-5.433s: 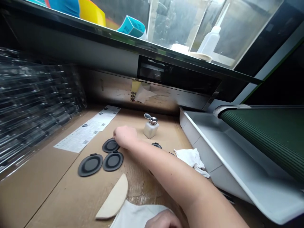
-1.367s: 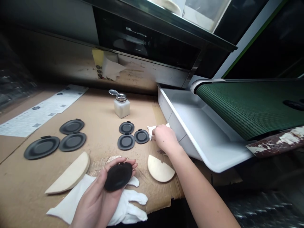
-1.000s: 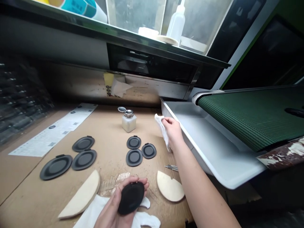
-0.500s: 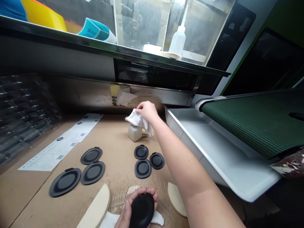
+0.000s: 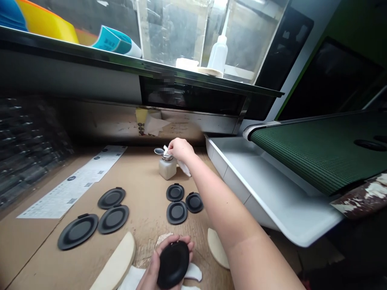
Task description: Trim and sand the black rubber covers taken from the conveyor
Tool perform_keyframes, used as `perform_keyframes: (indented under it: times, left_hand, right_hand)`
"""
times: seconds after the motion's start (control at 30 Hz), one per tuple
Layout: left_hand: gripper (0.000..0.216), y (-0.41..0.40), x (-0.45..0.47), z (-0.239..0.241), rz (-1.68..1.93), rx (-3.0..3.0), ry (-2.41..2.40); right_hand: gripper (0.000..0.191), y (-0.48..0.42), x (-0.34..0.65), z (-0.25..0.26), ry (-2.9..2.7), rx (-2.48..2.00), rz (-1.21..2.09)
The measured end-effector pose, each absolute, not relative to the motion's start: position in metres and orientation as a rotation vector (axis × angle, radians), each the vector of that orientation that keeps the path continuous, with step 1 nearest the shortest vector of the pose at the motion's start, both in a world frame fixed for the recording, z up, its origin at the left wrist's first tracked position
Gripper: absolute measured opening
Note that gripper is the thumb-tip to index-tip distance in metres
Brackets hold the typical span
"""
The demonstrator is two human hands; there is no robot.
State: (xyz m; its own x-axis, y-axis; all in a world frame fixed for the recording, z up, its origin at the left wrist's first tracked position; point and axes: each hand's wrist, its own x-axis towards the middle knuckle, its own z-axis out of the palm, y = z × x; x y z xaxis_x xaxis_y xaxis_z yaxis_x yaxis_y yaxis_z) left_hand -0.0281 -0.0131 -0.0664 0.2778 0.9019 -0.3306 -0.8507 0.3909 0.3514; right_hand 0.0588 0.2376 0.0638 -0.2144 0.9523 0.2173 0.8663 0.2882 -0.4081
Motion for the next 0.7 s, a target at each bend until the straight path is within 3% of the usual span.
perform_keyframes:
  times: [0.23, 0.43, 0.6, 0.7]
  left_hand:
    - [0.038, -0.015, -0.026, -0.060, 1.231, 0.103, 0.508]
    - [0.036, -0.019, -0.026, -0.053, 1.238, 0.061, 0.509]
    - [0.036, -0.023, -0.027, -0.041, 1.266, 0.093, 0.487]
    - [0.035, -0.025, -0.027, -0.039, 1.292, 0.129, 0.498]
  right_hand:
    - [0.021, 0.245, 0.045, 0.073, -2.314, -1.701, 0.264]
    - [0.008, 0.224, 0.065, 0.091, -2.058, -1.610, 0.134]
    - [0.019, 0.154, 0.120, 0.103, -1.679, -1.453, -0.009]
    - [0.011, 0.084, 0.143, 0.104, -1.419, -1.158, -0.030]
